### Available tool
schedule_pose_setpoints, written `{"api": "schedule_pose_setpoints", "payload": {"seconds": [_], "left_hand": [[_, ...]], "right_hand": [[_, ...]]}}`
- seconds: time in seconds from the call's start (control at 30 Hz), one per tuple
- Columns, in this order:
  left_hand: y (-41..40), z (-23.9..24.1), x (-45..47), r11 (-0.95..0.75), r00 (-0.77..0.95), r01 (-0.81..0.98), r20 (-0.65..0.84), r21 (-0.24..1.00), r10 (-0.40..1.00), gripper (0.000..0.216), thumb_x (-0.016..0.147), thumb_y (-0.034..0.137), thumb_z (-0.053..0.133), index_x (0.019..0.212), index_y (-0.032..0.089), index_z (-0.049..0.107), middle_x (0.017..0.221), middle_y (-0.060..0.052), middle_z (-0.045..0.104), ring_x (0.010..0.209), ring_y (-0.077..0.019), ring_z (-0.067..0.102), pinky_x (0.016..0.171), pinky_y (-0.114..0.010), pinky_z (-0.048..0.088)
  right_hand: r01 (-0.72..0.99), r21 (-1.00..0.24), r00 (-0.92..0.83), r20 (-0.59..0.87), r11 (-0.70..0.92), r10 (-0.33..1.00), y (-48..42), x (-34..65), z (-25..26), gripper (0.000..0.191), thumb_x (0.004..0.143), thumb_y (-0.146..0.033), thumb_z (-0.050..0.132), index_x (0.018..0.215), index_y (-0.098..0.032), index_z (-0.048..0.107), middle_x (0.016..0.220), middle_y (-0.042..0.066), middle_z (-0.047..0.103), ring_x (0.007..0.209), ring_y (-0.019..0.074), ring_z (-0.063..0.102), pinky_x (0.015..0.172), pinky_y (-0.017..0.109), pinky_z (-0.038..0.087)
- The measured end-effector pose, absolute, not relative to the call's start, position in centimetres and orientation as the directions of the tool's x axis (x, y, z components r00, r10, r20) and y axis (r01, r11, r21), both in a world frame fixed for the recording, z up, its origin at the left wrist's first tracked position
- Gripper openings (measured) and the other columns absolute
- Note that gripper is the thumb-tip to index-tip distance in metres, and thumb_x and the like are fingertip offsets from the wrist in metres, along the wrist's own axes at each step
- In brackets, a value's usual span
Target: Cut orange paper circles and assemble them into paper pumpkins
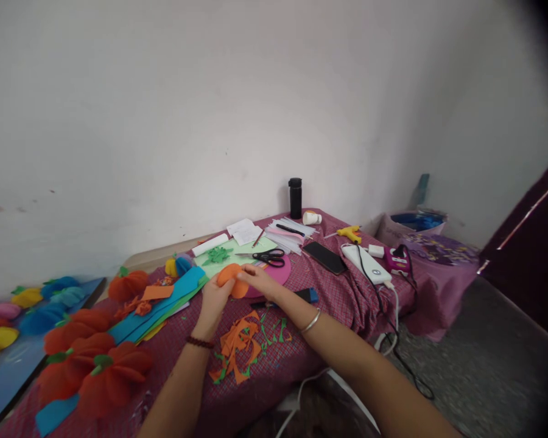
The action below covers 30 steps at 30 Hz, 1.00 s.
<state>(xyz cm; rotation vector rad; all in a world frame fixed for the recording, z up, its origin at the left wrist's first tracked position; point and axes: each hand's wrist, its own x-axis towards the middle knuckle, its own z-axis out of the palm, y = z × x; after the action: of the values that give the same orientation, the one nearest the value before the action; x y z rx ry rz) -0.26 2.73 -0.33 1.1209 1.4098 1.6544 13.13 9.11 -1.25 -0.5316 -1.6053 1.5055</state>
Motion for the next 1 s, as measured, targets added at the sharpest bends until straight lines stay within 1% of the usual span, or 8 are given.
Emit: {"api": "schedule_pose_setpoints", "payload": {"seconds": [0.1,0.2,0.3,0.43,0.57,0.73,0.87,1.0], "left_hand": [[2.7,-0.3,0.0,-0.191,-0.395,0.001,0.176,0.982,0.902,0.044,0.064,0.025,0.072,0.105,0.011,0.066,0.100,-0.011,0.070,0.082,-0.0188,0.065,0.076,-0.031,0.052],[2.9,-0.5,0.0,-0.226,-0.406,-0.058,0.184,0.972,0.895,0.046,0.063,0.026,0.074,0.106,0.011,0.065,0.102,-0.011,0.070,0.083,-0.0195,0.066,0.078,-0.033,0.053],[3.0,-0.7,0.2,-0.233,-0.408,-0.035,0.200,0.972,0.891,0.047,0.065,0.028,0.073,0.108,0.010,0.064,0.103,-0.012,0.069,0.083,-0.0205,0.066,0.079,-0.034,0.053],[2.8,-0.4,0.5,-0.249,-0.390,0.020,0.237,0.968,0.890,0.047,0.068,0.028,0.071,0.110,0.010,0.063,0.107,-0.012,0.068,0.089,-0.0212,0.065,0.081,-0.033,0.052],[2.6,-0.4,0.6,-0.254,-0.379,-0.013,0.230,0.967,0.896,0.041,0.070,0.031,0.068,0.106,0.011,0.064,0.101,-0.010,0.070,0.083,-0.0198,0.065,0.076,-0.031,0.052],[2.9,-1.0,0.3,-0.241,-0.362,-0.113,0.186,0.964,0.913,0.042,0.070,0.036,0.069,0.104,0.011,0.064,0.097,-0.011,0.070,0.077,-0.0189,0.066,0.072,-0.030,0.052],[3.0,-1.0,0.1,-0.230,-0.398,-0.149,0.155,0.962,0.904,0.044,0.068,0.039,0.072,0.100,0.011,0.065,0.088,-0.009,0.071,0.068,-0.0173,0.065,0.064,-0.027,0.051],[2.7,-0.7,0.3,-0.261,-0.414,-0.191,0.164,0.946,0.896,0.040,0.068,0.039,0.072,0.097,0.011,0.065,0.087,-0.008,0.071,0.068,-0.0164,0.064,0.062,-0.026,0.051]], "right_hand": [[-0.167,-0.972,-0.564,0.232,0.166,0.792,9.1,13.1,-1.3,0.020,0.072,-0.032,0.067,0.078,-0.016,0.056,0.071,-0.004,0.053,0.067,0.0106,0.048,0.063,0.022,0.039],[-0.141,-0.983,-0.578,0.179,0.119,0.796,8.7,13.3,-1.1,0.018,0.072,-0.029,0.066,0.079,-0.017,0.054,0.070,-0.004,0.053,0.064,0.0103,0.048,0.061,0.022,0.039],[-0.157,-0.982,-0.594,0.177,0.103,0.785,8.4,13.2,-1.1,0.018,0.071,-0.027,0.065,0.081,-0.017,0.054,0.072,-0.004,0.054,0.063,0.0103,0.049,0.061,0.022,0.040],[-0.192,-0.961,-0.425,0.264,0.199,0.866,9.0,13.0,-1.4,0.019,0.071,-0.027,0.064,0.085,-0.017,0.054,0.075,-0.003,0.055,0.064,0.0102,0.050,0.060,0.022,0.041],[-0.112,-0.962,-0.319,0.272,0.249,0.908,10.1,12.9,-1.9,0.013,0.074,-0.028,0.059,0.072,-0.018,0.050,0.060,-0.005,0.048,0.054,0.0100,0.046,0.050,0.021,0.037],[0.000,-0.958,-0.425,0.258,0.285,0.868,10.0,13.0,-2.1,0.015,0.076,-0.026,0.057,0.065,-0.018,0.049,0.056,-0.005,0.048,0.051,0.0093,0.044,0.049,0.021,0.033],[0.048,-0.916,-0.558,0.306,0.397,0.772,9.7,13.0,-2.2,0.023,0.077,-0.027,0.056,0.059,-0.018,0.046,0.053,-0.006,0.041,0.052,0.0085,0.039,0.050,0.021,0.029],[0.133,-0.852,-0.571,0.351,0.506,0.742,9.7,13.0,-2.5,0.027,0.079,-0.027,0.054,0.056,-0.018,0.043,0.053,-0.006,0.038,0.053,0.0082,0.036,0.051,0.021,0.025]]}}
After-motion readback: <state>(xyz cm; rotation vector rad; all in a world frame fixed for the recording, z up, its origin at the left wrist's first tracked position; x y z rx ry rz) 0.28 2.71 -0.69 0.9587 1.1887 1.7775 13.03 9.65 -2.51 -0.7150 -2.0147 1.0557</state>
